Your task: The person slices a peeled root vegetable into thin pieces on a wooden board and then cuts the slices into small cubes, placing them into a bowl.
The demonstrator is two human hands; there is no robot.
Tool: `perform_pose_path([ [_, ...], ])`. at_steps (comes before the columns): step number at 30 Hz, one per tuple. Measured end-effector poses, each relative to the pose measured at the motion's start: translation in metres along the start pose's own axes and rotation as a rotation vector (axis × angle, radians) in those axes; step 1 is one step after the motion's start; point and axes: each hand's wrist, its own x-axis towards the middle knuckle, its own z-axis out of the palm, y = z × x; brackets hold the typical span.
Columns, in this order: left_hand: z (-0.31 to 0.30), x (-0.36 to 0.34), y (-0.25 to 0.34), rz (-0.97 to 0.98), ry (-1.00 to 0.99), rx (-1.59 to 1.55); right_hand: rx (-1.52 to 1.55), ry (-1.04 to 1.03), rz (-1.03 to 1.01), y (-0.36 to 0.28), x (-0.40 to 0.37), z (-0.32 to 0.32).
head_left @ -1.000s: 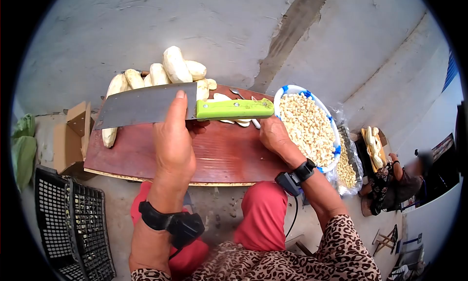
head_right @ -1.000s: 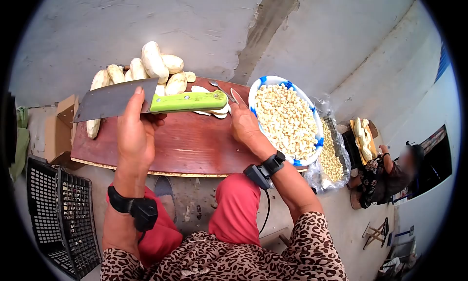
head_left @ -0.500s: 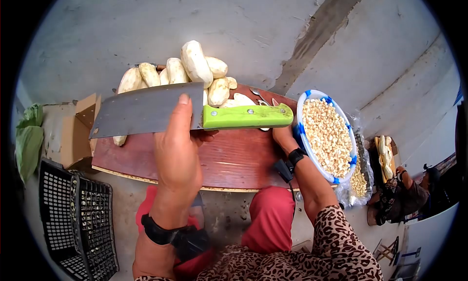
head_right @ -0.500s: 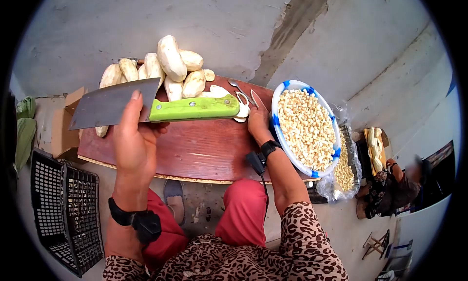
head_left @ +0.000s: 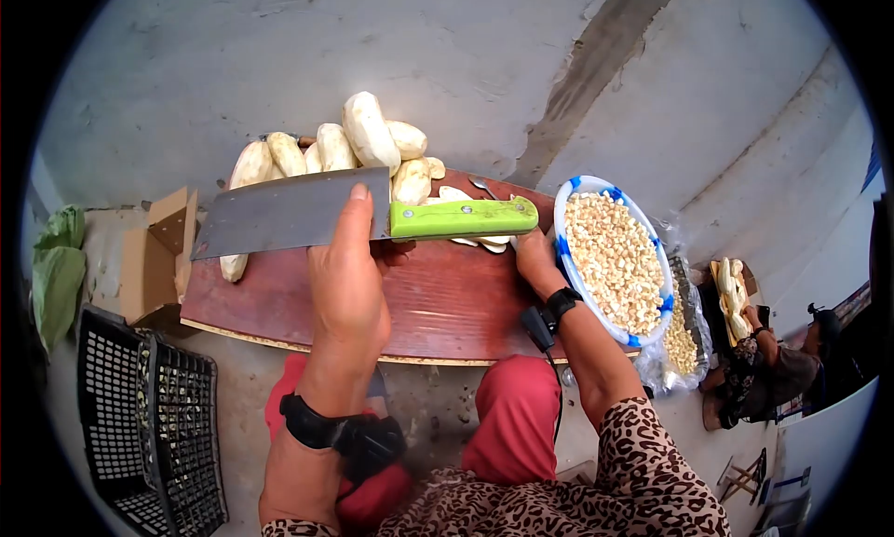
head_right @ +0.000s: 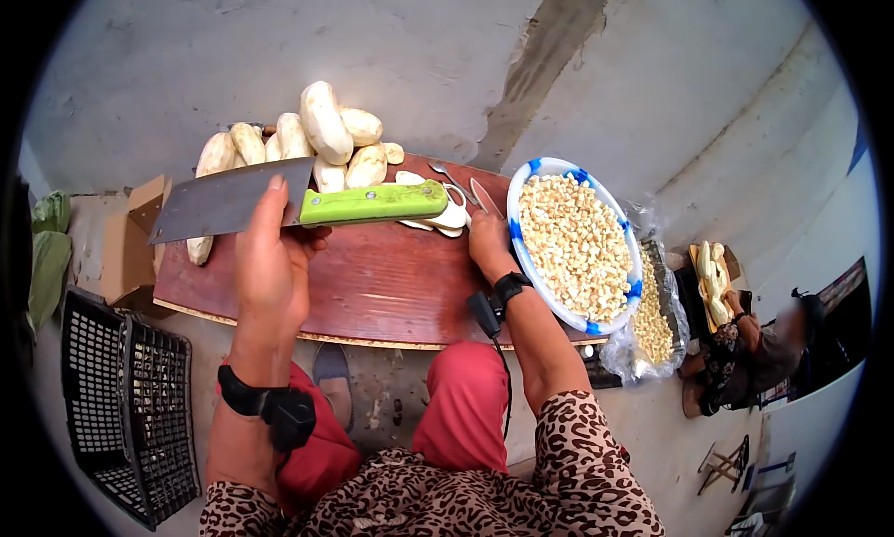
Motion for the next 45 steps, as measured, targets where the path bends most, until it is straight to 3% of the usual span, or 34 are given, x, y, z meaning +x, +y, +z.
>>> perform_pose_path([
  [2,0.001,-0.002,-0.002,0.004,0.007,0.002,0.078,0.082,-0.008,0.003,-0.001,0.005],
  [7,0.0,-0.002,0.002,0.01,0.014,0.017,0.03,-0.029,-0.09,0.011,0.006,0.014],
  [11,-0.003,0.002,0.0,0.022,0.0,0.014,-0.1,-0.242,-0.08,0.006,0.004,-0.001],
  [12,-0.001,0.002,0.0,0.022,0.01,0.009,-0.093,-0.162,-0.09,0.003,0.0,-0.002],
  [21,0.004,0.001,-0.001,-0.008,0.047,0.013,-0.061,-0.272,-0.061,-0.015,-0.026,-0.041],
  [22,0.004,0.001,-0.002,-0.003,0.04,0.011,-0.022,-0.215,-0.19,-0.016,-0.029,-0.048],
  [26,0.007,-0.001,-0.001,-0.001,0.019,0.006,0.094,-0.016,-0.397,-0.033,-0.046,-0.107],
  [29,0.008,-0.004,-0.002,-0.007,-0.011,0.019,0.208,0.205,-0.333,-0.039,-0.056,-0.166],
  [31,0.008,-0.006,-0.005,-0.019,-0.044,0.058,0.071,0.283,-0.374,-0.009,-0.049,-0.184],
  [32,0.007,-0.006,-0.006,-0.029,-0.063,0.092,-0.131,0.219,-0.15,-0.002,-0.054,-0.192],
  [33,0.009,-0.006,-0.008,-0.036,-0.081,0.128,-0.166,0.213,-0.069,0.006,-0.053,-0.199],
  [36,0.015,-0.005,-0.018,-0.046,-0.094,0.219,0.133,0.382,-0.168,-0.011,-0.064,-0.229],
  [39,0.019,-0.005,-0.034,0.016,-0.186,0.294,0.435,0.153,-0.278,-0.072,-0.091,-0.262],
  [41,0.016,-0.001,-0.048,0.009,-0.24,0.363,0.484,-0.035,-0.443,-0.109,-0.108,-0.273],
  [43,0.024,-0.007,-0.048,0.015,-0.272,0.381,0.361,-0.096,-0.589,-0.124,-0.115,-0.256],
  [45,0.027,-0.013,-0.047,-0.06,-0.304,0.394,0.278,0.007,-0.65,-0.131,-0.116,-0.238],
])
